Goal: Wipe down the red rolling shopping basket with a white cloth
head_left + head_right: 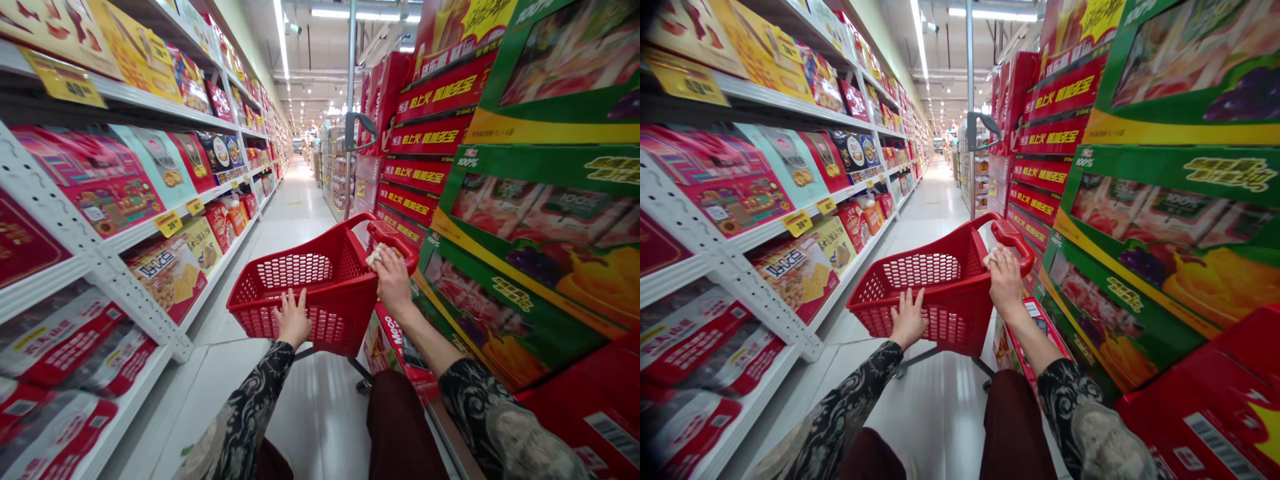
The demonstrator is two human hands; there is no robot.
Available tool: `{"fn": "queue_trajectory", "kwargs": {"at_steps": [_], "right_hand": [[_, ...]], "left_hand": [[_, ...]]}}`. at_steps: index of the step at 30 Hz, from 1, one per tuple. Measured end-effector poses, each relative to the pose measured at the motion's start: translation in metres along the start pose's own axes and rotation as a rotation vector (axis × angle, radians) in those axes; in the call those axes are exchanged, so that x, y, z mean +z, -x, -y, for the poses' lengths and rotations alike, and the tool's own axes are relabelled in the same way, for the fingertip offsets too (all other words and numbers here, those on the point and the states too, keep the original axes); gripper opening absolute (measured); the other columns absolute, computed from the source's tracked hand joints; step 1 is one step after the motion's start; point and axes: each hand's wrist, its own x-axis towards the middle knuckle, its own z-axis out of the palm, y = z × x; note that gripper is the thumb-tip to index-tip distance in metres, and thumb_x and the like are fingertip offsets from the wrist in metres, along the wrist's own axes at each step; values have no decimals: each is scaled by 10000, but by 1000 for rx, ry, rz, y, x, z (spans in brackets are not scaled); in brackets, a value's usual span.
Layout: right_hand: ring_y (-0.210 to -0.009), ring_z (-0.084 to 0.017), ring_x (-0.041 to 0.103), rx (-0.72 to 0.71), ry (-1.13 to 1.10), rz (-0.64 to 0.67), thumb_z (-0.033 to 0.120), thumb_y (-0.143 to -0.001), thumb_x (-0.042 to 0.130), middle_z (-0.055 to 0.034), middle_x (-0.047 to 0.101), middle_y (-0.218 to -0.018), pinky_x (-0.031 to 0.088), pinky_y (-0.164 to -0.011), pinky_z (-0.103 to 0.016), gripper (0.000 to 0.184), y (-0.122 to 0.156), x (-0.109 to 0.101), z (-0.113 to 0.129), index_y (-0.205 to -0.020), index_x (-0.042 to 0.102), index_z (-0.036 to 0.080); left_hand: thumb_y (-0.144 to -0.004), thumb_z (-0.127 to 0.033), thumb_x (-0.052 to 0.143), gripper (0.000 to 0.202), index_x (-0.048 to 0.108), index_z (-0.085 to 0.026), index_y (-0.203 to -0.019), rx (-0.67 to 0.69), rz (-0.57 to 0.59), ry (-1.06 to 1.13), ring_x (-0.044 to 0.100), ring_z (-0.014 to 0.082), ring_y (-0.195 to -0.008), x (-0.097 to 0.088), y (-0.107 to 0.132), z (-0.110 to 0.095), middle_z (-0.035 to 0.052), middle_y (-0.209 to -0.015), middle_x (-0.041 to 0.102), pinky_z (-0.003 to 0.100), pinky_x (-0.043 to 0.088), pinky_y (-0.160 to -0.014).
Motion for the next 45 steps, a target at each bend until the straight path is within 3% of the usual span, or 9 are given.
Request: {"fn": "queue_trajectory", "kwargs": {"at_steps": [5,9,14,21,24,31,39,42,45], "right_hand": [[-1333,-244,209,-34,-120,98,60,-794,400,-134,381,-1392,225,-1058,-438,460,11,18,57,-1244,486,100],[-1328,-264,228,-30,-196,161,165,-814,427,-160,364,-1396,232,-1047,-474,460,12,20,84,-1266,455,83],[-1227,-283,387,10,-156,155,159,-831,381,-134,514,-1282,157,-1022,-589,423,10,4,62,-1239,491,155],[-1265,-303,319,24,-51,78,161,-798,435,-116,472,-1325,155,-1006,-593,333,3,-17,30,-1081,610,188],[-1241,-298,356,37,-41,76,163,-805,427,-120,494,-1303,141,-1009,-597,348,1,-12,23,-1114,588,167],[-1160,-276,437,-24,-46,59,166,-797,438,-88,615,-1144,108,-1029,-572,320,8,5,10,-1062,616,173],[-1144,-257,445,-104,-21,-7,183,-801,442,-72,620,-1138,89,-1036,-554,325,13,9,3,-1081,607,181],[-1145,-244,446,-143,-4,-19,188,-802,445,-62,621,-1144,100,-1042,-535,330,15,10,-2,-1095,598,183],[-1143,-241,448,-164,11,-30,193,-804,448,-57,627,-1133,103,-1043,-525,329,16,11,-4,-1095,600,185]], "left_hand": [[-730,-203,477,731,190,-220,-1402,17,36,3,102,313,-1367,-11,4,-2,132,-1495,142,592,187,-1030],[-837,-234,358,564,246,-188,-1388,236,-171,81,124,244,-1372,-31,9,-24,92,-1482,211,552,138,-1071],[-875,-229,302,502,266,-210,-1375,455,-206,224,215,177,-1350,-43,1,-69,60,-1459,282,521,118,-1089],[-867,-269,342,495,300,-174,-1351,409,-192,297,304,191,-1308,-29,-10,-111,84,-1421,357,550,138,-1081],[-880,-217,290,446,353,-218,-1322,405,-260,247,379,171,-1261,-21,-11,-95,54,-1355,458,554,77,-1091],[-817,-85,281,550,347,-232,-1343,153,-277,72,346,202,-1291,0,-10,5,62,-1376,428,593,64,-1070],[-830,-108,314,591,252,-325,-1376,399,-293,85,280,182,-1324,-6,-6,-41,8,-1406,388,559,33,-1082],[-841,-111,297,563,292,-338,-1357,358,-279,85,305,175,-1310,-2,-8,-22,-1,-1397,402,567,23,-1078],[-838,-104,289,553,331,-336,-1339,225,-271,56,328,176,-1297,3,-9,25,-3,-1391,410,572,20,-1077]]}}
